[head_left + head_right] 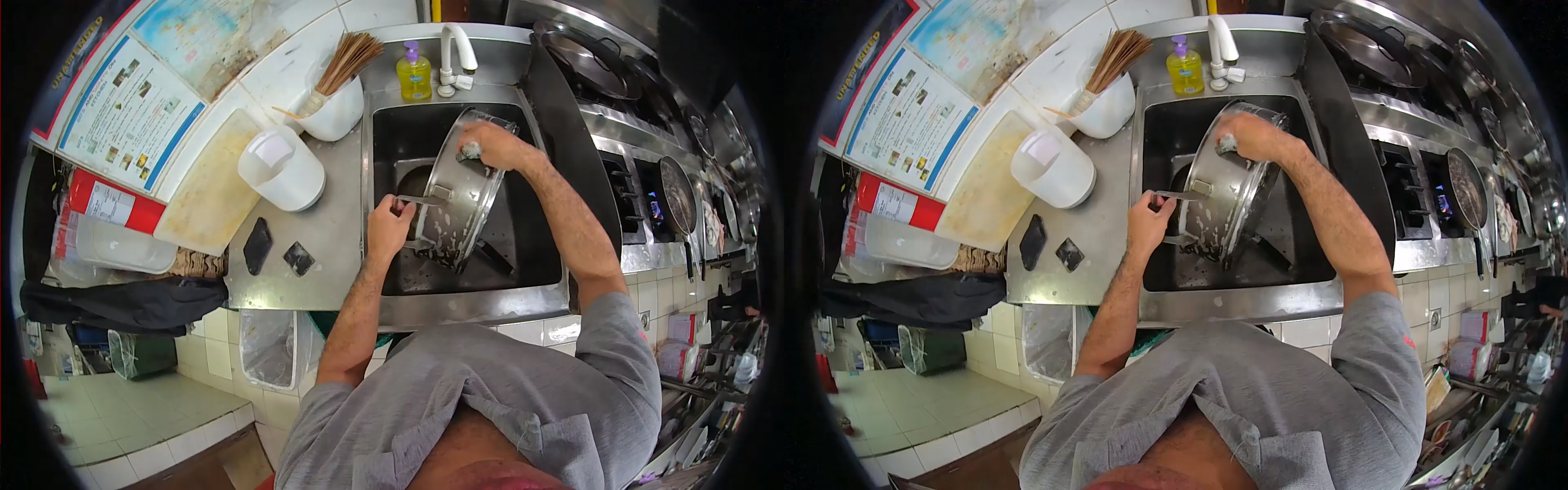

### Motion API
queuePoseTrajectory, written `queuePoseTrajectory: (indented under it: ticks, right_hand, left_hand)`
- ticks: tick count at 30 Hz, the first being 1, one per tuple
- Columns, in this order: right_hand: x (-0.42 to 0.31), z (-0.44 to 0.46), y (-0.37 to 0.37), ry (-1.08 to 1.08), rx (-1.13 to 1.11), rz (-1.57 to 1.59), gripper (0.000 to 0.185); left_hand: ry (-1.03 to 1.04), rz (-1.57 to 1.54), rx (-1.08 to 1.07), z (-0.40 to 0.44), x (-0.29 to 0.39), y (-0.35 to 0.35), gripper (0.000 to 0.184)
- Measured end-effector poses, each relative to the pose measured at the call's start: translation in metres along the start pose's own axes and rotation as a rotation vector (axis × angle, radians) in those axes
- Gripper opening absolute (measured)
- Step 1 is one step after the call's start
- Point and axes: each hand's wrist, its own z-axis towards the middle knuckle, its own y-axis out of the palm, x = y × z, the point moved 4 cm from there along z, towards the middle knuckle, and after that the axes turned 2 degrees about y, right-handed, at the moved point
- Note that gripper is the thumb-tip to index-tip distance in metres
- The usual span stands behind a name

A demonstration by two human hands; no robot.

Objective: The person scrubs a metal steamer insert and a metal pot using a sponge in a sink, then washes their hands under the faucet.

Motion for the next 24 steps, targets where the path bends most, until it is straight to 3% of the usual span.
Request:
queuePoseTrajectory:
  ticks: [2,7,11,14,17,19,21,22,24]
  right_hand:
    - [-0.014,0.023,0.007,-0.042,-0.085,-0.036,0.028]
    - [-0.072,0.041,0.060,-0.018,-0.379,-0.169,0.022]
    - [-0.047,0.040,0.046,-0.085,-0.338,-0.125,0.025]
    - [-0.039,0.035,0.039,-0.089,-0.164,-0.159,0.019]
    - [-0.055,0.029,0.061,-0.163,-0.187,-0.151,0.017]
    - [-0.045,0.027,0.035,-0.174,-0.161,-0.110,0.017]
    - [-0.034,0.028,0.014,0.020,-0.176,-0.221,0.019]
    - [-0.044,0.023,0.024,-0.038,-0.104,-0.271,0.016]
    - [-0.061,0.021,0.046,-0.103,-0.192,-0.300,0.018]
  left_hand:
    - [0.147,-0.008,-0.012,-0.001,0.005,0.002,0.023]
    - [0.186,0.073,-0.043,0.003,0.017,0.008,0.020]
    - [0.169,0.075,-0.057,0.004,0.018,0.007,0.018]
    - [0.104,0.099,-0.110,0.005,0.019,0.012,0.016]
    - [0.103,0.096,-0.112,0.009,0.021,0.014,0.015]
    - [0.124,0.088,-0.103,0.007,0.022,0.011,0.015]
    - [0.129,0.078,-0.114,0.006,0.026,0.012,0.015]
    - [0.132,0.073,-0.114,0.005,0.027,0.013,0.015]
    - [0.151,0.074,-0.111,0.007,0.029,0.014,0.015]
